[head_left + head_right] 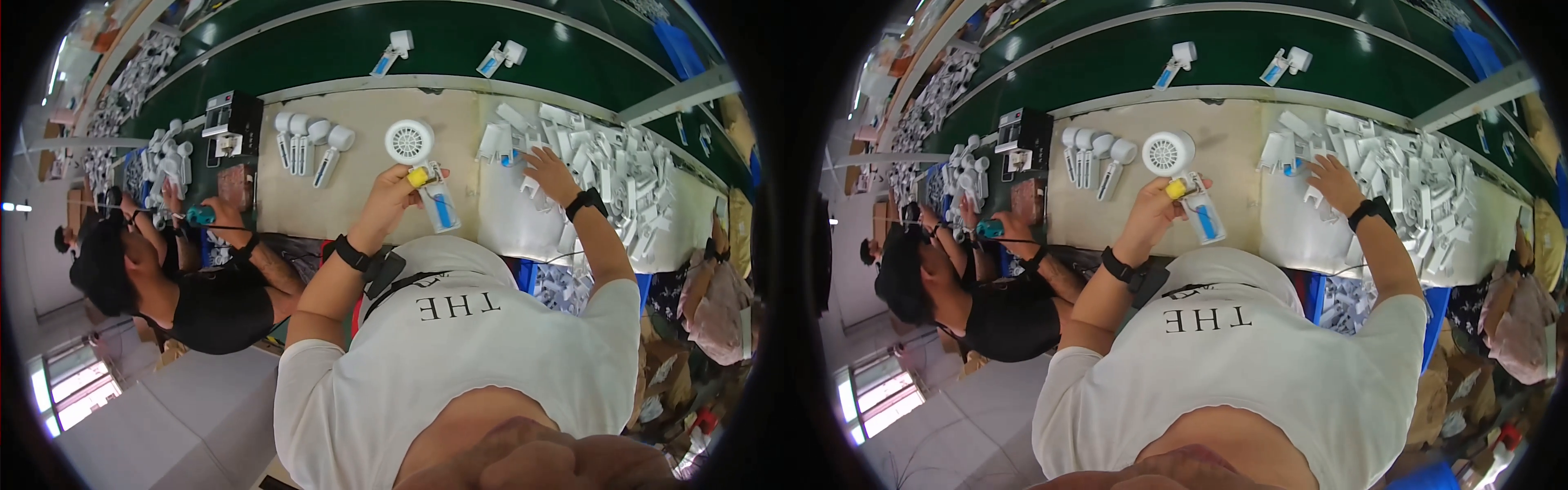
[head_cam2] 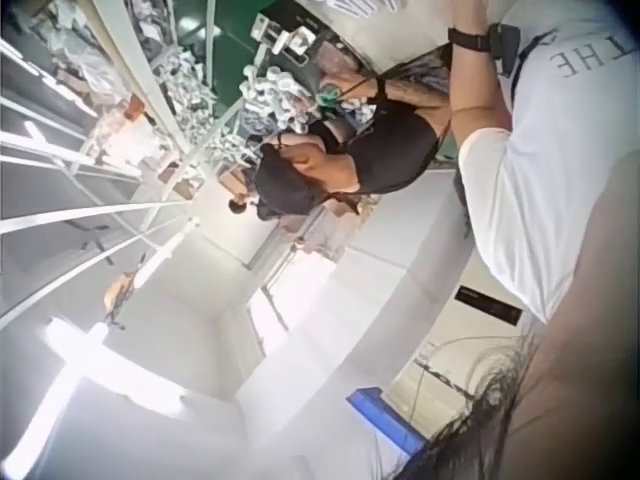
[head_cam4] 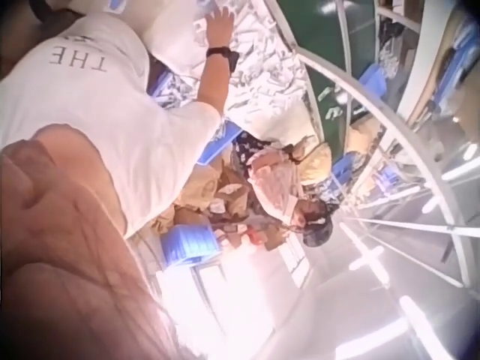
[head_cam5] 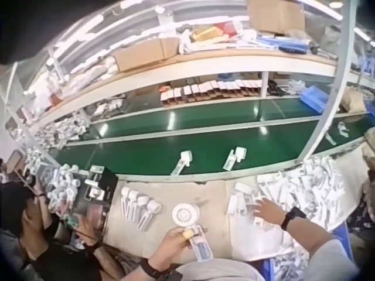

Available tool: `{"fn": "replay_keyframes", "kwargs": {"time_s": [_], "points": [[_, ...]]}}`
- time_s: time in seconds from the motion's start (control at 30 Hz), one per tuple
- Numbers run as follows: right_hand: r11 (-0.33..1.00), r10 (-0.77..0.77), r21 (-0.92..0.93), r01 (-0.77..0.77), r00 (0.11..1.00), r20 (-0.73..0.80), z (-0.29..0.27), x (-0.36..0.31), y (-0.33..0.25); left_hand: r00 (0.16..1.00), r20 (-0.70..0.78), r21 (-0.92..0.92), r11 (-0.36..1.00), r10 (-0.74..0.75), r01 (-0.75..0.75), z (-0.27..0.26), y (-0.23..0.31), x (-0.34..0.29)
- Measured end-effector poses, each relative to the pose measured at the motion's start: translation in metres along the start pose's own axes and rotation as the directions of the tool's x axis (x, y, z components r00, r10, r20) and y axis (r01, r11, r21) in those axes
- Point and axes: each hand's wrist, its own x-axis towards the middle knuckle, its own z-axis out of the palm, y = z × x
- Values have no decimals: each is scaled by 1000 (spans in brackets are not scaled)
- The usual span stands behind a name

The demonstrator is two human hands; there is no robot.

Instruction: The person assembles a handheld fan by inserting a battery into the handle, attaching the fan head, and snapping on the plastic casing. They then set the finished fan aside and repeat the process with new components.

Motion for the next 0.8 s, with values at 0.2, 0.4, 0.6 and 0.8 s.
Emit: {"fn": "replay_keyframes", "kwargs": {"time_s": [0.2,0.4,0.6,0.8], "points": [[652,541,688,-318,831,-128,-88,40,-55,970,-144,-74,976,194,-206,2,-13,4],[724,378,690,19,826,-419,-165,84,-142,918,-279,-97,943,282,-319,19,-12,13],[602,338,786,139,847,-410,-169,79,-154,931,-180,-195,916,317,-350,28,-6,3],[730,233,658,183,838,-492,-172,77,-155,905,-138,-78,907,402,-415,28,-13,-2]]}}
